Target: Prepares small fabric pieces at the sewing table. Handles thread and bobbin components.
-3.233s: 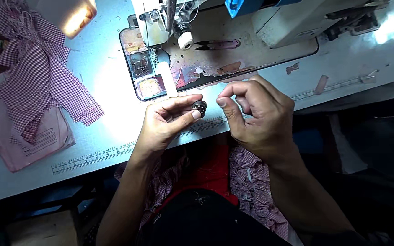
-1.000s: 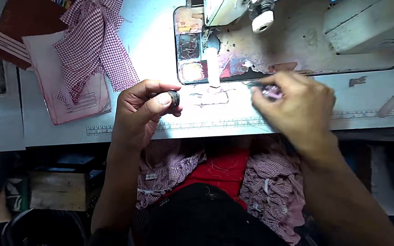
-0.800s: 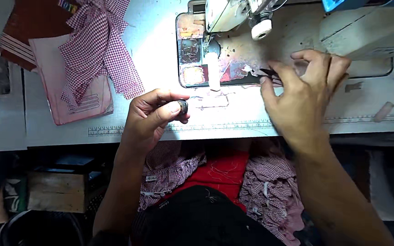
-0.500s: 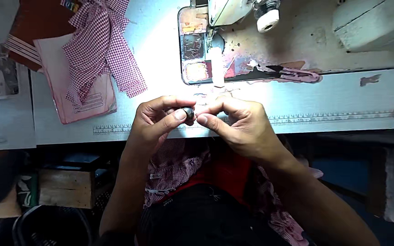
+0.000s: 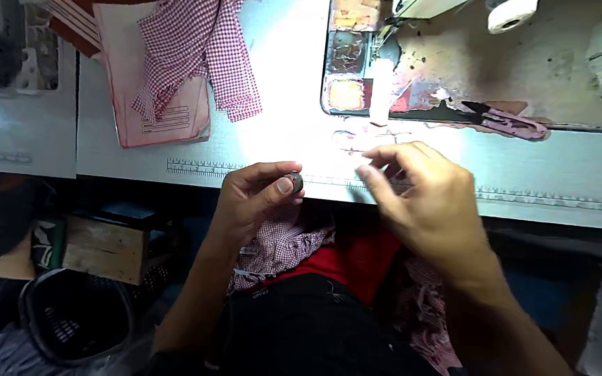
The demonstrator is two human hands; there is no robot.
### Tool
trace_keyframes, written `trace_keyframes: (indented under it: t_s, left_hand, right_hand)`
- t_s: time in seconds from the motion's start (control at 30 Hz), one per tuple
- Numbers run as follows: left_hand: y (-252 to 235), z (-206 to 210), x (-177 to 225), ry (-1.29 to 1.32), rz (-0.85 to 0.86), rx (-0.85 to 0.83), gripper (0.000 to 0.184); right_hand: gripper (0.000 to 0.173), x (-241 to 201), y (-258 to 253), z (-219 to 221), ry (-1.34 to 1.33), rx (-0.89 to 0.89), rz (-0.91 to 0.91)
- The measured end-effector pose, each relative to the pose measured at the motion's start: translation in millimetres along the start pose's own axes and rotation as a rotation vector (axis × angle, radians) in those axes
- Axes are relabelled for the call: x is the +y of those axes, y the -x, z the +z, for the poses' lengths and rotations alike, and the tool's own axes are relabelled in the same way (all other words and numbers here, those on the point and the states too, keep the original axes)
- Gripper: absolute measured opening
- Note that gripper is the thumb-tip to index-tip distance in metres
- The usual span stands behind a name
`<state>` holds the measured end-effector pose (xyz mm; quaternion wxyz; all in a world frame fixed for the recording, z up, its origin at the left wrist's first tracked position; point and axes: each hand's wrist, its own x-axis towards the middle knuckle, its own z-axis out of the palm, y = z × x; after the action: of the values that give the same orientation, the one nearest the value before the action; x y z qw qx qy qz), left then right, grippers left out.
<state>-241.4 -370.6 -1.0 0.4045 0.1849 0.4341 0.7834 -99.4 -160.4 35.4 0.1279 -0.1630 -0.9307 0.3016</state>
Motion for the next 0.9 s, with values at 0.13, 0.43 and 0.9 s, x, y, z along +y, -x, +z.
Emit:
trace_keyframes:
  t_s: [0.13,0.43,0.9]
  left_hand:
    - [41,0,5,-0.343,0.065,0.235,0.025]
    - [116,-45,-2,0.182,0.014,0.332,0.024]
    - [25,-112,-64,0.411,-0.114,0.877,0.031]
  right_hand:
    - [0.027,-54,6,33,-0.309,0.022,-0.144]
    - [0.017,-92,2,109,-0.865,-0.421,0.042]
    - [0.035,-56,18,65,-0.336,-0.004,-0.042]
